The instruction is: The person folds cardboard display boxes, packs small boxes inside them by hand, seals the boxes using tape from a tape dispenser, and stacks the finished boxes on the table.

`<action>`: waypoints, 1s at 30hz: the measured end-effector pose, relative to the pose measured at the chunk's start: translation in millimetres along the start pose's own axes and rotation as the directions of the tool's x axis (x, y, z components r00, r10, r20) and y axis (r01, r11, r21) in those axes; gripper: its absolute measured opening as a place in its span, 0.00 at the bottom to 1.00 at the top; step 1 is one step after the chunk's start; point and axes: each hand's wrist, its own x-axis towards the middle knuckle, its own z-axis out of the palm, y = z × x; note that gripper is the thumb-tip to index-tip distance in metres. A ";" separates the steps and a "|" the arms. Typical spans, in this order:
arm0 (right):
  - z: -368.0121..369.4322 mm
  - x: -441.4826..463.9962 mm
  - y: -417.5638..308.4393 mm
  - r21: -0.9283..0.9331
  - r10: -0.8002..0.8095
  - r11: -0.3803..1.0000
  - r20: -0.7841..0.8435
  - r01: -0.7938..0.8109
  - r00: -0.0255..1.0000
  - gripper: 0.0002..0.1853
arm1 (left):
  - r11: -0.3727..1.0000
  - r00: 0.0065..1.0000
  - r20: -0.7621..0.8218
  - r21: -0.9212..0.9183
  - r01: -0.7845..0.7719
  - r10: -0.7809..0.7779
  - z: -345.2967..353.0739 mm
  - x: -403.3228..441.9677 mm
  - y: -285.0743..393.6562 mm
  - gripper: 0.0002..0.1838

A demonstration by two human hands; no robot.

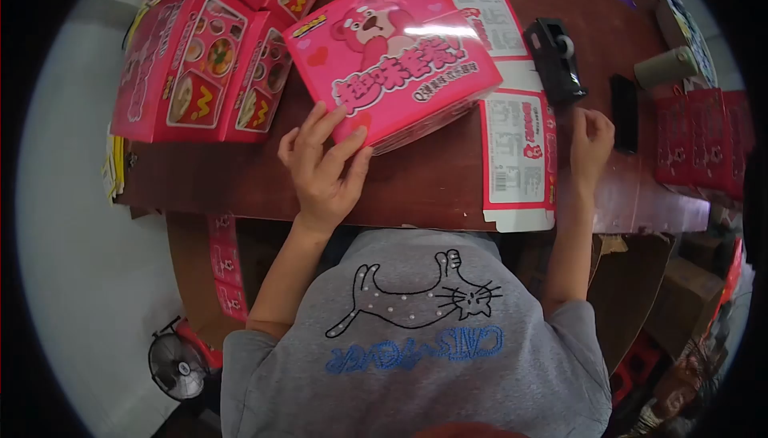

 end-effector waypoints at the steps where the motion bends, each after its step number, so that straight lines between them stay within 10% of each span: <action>1: -4.6 -4.2 -24.5 -0.044 -0.011 0.999 -0.050 0.009 0.999 0.10 | 1.000 0.998 -0.052 -0.002 -0.019 0.018 -2.2 1.9 2.5 0.17; 4: 0.0 -39.5 -137.9 0.505 0.157 0.809 0.306 -0.300 0.939 0.11 | 0.997 1.000 -0.022 -0.072 -0.005 0.004 0.1 -9.6 -5.2 0.18; 8: 27.1 -82.3 -225.4 0.602 -0.165 0.711 0.645 -0.363 0.746 0.22 | 0.993 0.993 -0.113 -0.100 -0.055 0.044 7.5 -11.7 -9.8 0.23; 15: 106.9 -114.5 -235.8 0.722 -0.140 0.557 0.569 -0.411 0.810 0.14 | 0.974 0.962 -0.268 -0.197 -0.113 0.058 18.3 -20.2 -20.2 0.22; 21: 96.4 -108.9 -229.5 0.445 -0.087 0.881 0.492 -0.164 0.866 0.20 | 0.996 0.996 -0.041 -0.023 -0.086 0.085 1.6 -20.0 -9.0 0.20; 24: 77.5 -98.6 -197.7 0.242 -0.084 0.970 0.337 0.000 0.938 0.19 | 0.940 0.995 -0.093 -0.342 0.008 -0.042 -1.7 -17.4 -8.7 0.25; 27: 67.0 -64.1 -157.6 0.420 -0.083 0.904 -0.011 0.080 0.996 0.22 | 0.642 0.866 -0.069 -0.700 0.311 -0.495 25.3 -24.3 -28.1 0.43; 29: 80.8 -40.9 -143.1 0.546 0.058 0.828 0.143 -0.128 0.988 0.26 | 0.178 0.764 0.260 -0.881 0.438 -0.590 52.8 -4.6 -32.1 0.49; 30: 82.9 -34.2 -128.7 0.535 0.091 0.762 0.470 -0.365 0.878 0.29 | 0.168 0.805 0.239 -0.908 0.383 -0.543 64.4 1.9 -23.0 0.53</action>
